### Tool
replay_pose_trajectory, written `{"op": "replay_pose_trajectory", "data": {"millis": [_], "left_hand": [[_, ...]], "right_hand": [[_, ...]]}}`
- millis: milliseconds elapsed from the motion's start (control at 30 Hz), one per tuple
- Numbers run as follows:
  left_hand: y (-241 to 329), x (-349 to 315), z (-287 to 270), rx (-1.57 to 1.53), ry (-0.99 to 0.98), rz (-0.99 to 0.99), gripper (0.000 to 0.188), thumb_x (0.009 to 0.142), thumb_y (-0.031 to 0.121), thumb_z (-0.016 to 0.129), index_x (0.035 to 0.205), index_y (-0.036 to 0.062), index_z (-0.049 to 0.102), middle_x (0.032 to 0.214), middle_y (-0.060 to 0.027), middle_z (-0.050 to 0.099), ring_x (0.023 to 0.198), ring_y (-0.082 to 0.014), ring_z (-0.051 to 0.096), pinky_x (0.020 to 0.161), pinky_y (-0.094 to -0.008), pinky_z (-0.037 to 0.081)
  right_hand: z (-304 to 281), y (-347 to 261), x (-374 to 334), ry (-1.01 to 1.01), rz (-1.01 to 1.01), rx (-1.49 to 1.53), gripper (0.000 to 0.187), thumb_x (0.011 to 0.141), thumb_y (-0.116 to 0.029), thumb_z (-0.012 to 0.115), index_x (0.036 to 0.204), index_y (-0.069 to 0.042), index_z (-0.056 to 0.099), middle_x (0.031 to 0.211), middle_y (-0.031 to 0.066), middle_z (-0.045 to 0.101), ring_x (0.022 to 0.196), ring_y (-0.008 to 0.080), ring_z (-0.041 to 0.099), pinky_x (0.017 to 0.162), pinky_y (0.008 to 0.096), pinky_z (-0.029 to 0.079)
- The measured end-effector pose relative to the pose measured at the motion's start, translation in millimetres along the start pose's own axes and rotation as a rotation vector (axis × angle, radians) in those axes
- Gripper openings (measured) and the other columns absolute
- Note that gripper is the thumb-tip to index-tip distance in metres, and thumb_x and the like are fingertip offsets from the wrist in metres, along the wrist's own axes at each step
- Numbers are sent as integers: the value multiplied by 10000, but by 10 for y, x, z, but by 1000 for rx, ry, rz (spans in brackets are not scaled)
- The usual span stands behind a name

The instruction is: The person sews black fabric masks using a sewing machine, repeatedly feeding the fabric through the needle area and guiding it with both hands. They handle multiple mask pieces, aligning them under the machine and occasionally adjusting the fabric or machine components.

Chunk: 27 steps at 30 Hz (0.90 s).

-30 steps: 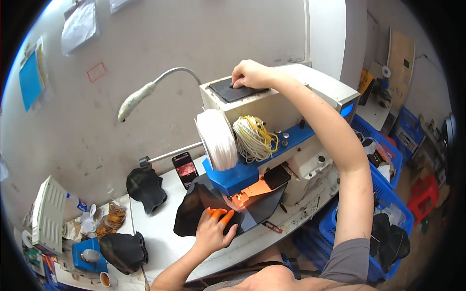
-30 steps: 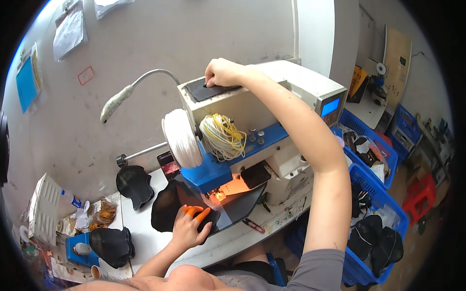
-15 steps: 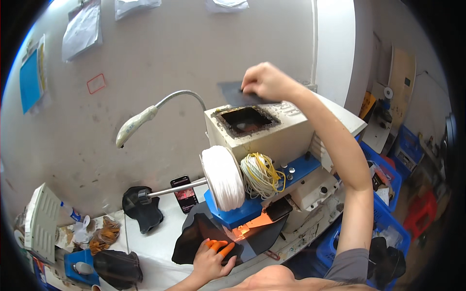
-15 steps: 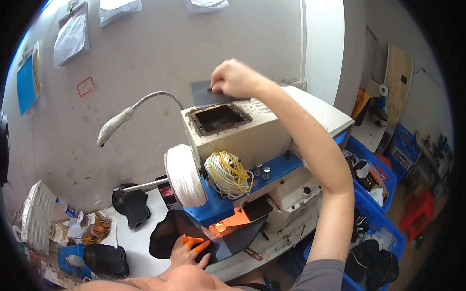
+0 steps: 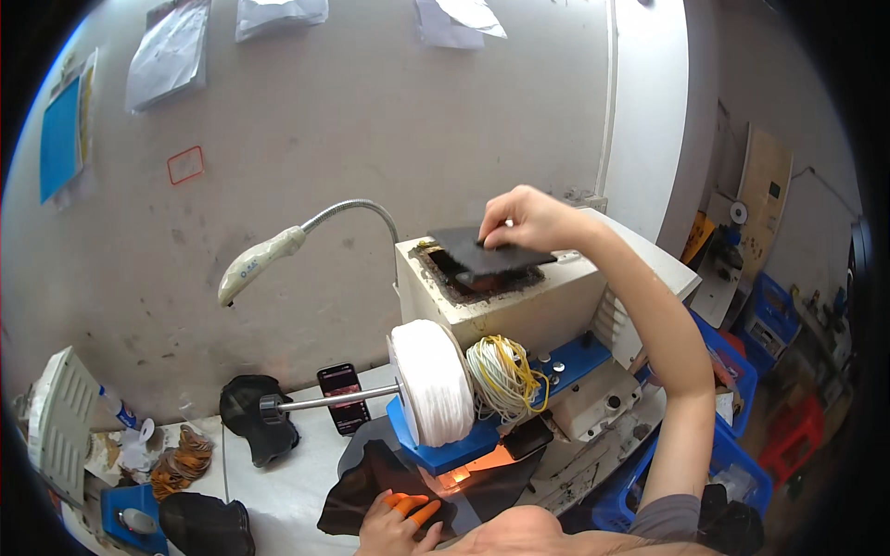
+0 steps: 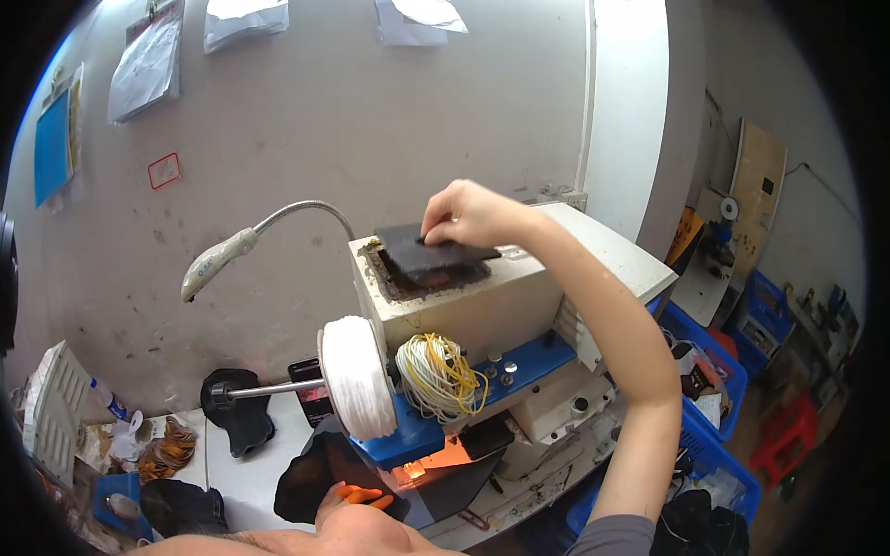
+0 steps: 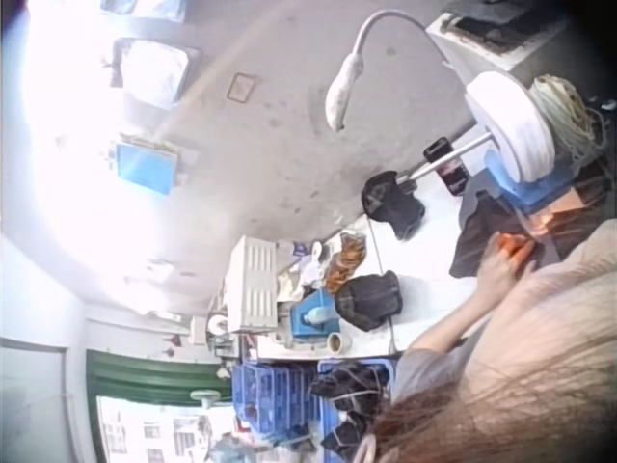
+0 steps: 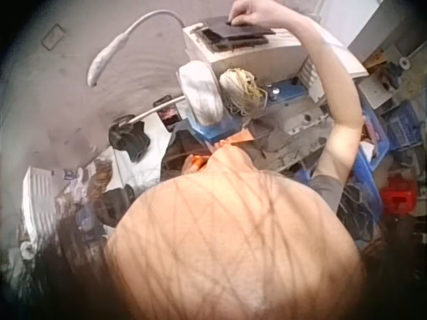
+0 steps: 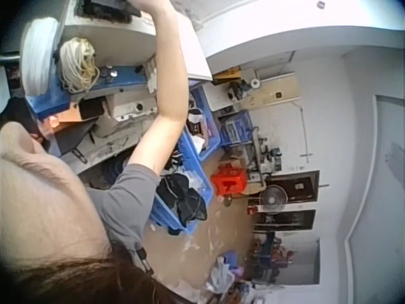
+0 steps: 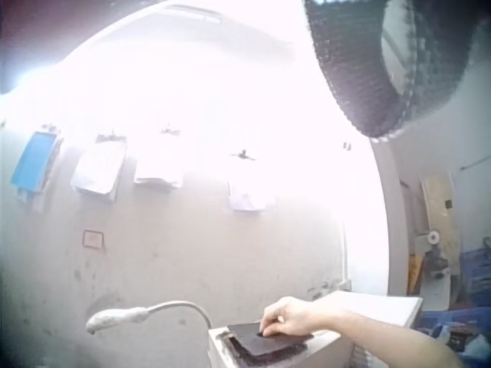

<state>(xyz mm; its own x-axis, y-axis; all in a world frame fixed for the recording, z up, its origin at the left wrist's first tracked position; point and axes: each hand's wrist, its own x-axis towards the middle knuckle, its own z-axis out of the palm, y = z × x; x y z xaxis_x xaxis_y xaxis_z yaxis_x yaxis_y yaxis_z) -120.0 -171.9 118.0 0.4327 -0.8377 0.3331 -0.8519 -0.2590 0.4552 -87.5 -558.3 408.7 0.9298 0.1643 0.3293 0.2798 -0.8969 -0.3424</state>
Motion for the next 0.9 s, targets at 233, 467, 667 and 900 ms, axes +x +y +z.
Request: {"op": "replay_pose_trajectory", "data": {"millis": [233,467,667,900], "left_hand": [[70,37,-48,31,106,46,293,766,333,732,987,145,776,1036,-17,690,1020,-233,606,1064,-440,400],[19,29,31,145,102,74,312,748,311,739,1030,183,782,1045,-10,699,1021,-224,618,1074,-439,415],[-51,59,65,137,219,187,278,779,315,718,994,147,773,939,-37,676,908,-250,641,971,-459,481],[-68,57,86,119,234,202,251,787,310,711,960,142,780,952,-38,685,908,-255,643,975,-465,479]], "right_hand": [[268,38,53,-2,26,-39,115,823,-41,727,905,39,735,864,160,735,815,259,704,768,351,542],[309,45,67,34,-44,-43,124,802,-52,746,902,21,746,823,128,711,798,270,684,748,355,528],[335,130,68,59,-73,-31,116,842,-57,720,936,1,754,830,111,705,779,233,667,743,334,520],[220,35,-94,116,139,33,138,838,-68,713,940,8,768,815,146,729,755,189,677,733,328,545]]}}
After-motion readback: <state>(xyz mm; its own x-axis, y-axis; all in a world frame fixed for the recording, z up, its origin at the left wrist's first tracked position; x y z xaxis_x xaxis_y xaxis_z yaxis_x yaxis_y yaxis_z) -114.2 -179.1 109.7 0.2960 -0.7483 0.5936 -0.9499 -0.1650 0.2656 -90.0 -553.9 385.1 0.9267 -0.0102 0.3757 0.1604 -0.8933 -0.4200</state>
